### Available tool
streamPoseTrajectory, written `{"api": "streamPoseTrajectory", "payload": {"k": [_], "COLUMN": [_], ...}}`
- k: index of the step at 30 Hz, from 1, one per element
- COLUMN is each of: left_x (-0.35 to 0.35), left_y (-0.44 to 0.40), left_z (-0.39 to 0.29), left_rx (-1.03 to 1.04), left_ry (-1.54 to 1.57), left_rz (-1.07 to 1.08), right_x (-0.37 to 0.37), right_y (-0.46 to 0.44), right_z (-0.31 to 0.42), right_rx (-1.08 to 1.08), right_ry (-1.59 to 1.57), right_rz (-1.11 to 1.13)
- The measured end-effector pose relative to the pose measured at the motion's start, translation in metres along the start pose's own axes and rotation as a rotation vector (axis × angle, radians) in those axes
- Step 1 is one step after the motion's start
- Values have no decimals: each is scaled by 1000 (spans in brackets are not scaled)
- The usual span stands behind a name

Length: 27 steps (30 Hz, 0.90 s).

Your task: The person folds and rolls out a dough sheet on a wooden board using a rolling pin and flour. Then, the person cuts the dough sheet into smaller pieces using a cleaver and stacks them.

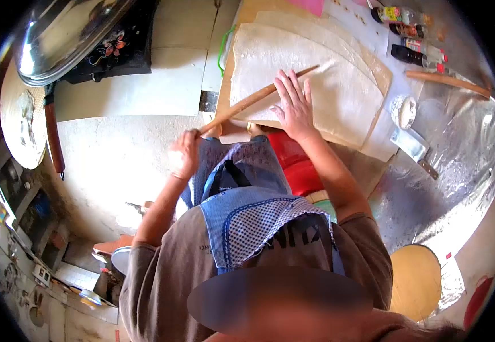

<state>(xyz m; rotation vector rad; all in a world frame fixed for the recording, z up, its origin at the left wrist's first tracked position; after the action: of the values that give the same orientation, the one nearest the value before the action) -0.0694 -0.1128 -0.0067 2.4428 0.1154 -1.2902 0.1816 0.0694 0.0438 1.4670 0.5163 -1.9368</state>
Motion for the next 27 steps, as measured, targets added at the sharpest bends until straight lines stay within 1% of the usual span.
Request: {"api": "streamPoseTrajectory", "payload": {"k": [1,3,5,7,8,9,11,12,13,14,15,17,18,20,21,23,24,25,27], "left_x": [11,34,70,83,92,100,111,115,111,106,99,82,82,91,105,123,125,127,127], "left_y": [12,34,53,59,59,58,60,59,58,62,61,58,64,72,81,94,93,91,90], "left_z": [-7,-31,-51,-81,-88,-93,-96,-99,-99,-100,-92,-85,-87,-91,-97,-122,-126,-122,-109], "left_rx": [-114,-288,-382,-453,-431,-495,-564,-582,-604,-630,-622,-629,-646,-600,-645,-490,-475,-481,-551], "left_ry": [104,334,492,712,778,830,789,796,664,525,485,397,390,365,358,387,376,382,234], "left_rz": [50,106,115,116,66,57,37,24,-66,-147,-224,-291,-304,-279,-203,-293,-338,-343,-255], "right_x": [-3,-8,-14,-15,-15,-9,8,18,23,26,29,46,50,42,37,31,29,29,44], "right_y": [-14,-37,-57,-75,-85,-93,-107,-116,-130,-141,-148,-172,-175,-165,-155,-130,-124,-122,-135], "right_z": [-10,-18,-29,-33,-35,-38,-36,-32,-21,-6,10,35,45,38,28,11,11,12,44], "right_rx": [-18,-219,-281,-458,-496,-514,-623,-649,-669,-729,-785,-818,-828,-849,-854,-873,-887,-896,-855], "right_ry": [3,49,89,118,147,147,-24,-50,-59,-62,-66,-16,37,22,15,-26,18,63,35], "right_rz": [-10,23,53,98,149,151,150,150,159,123,81,81,87,115,153,173,200,224,253]}}
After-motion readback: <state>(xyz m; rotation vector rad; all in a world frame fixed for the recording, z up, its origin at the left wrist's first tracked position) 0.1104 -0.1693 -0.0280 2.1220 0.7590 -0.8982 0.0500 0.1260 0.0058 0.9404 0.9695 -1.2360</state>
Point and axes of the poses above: each hand's wrist, its own y-axis away from the middle knuckle, its own x-axis out of the palm, z = x × y, the point moved 5 cm from there along -y, towards the middle knuckle, and after that the axes turned 5 degrees about -x, right-handed, at the moved point
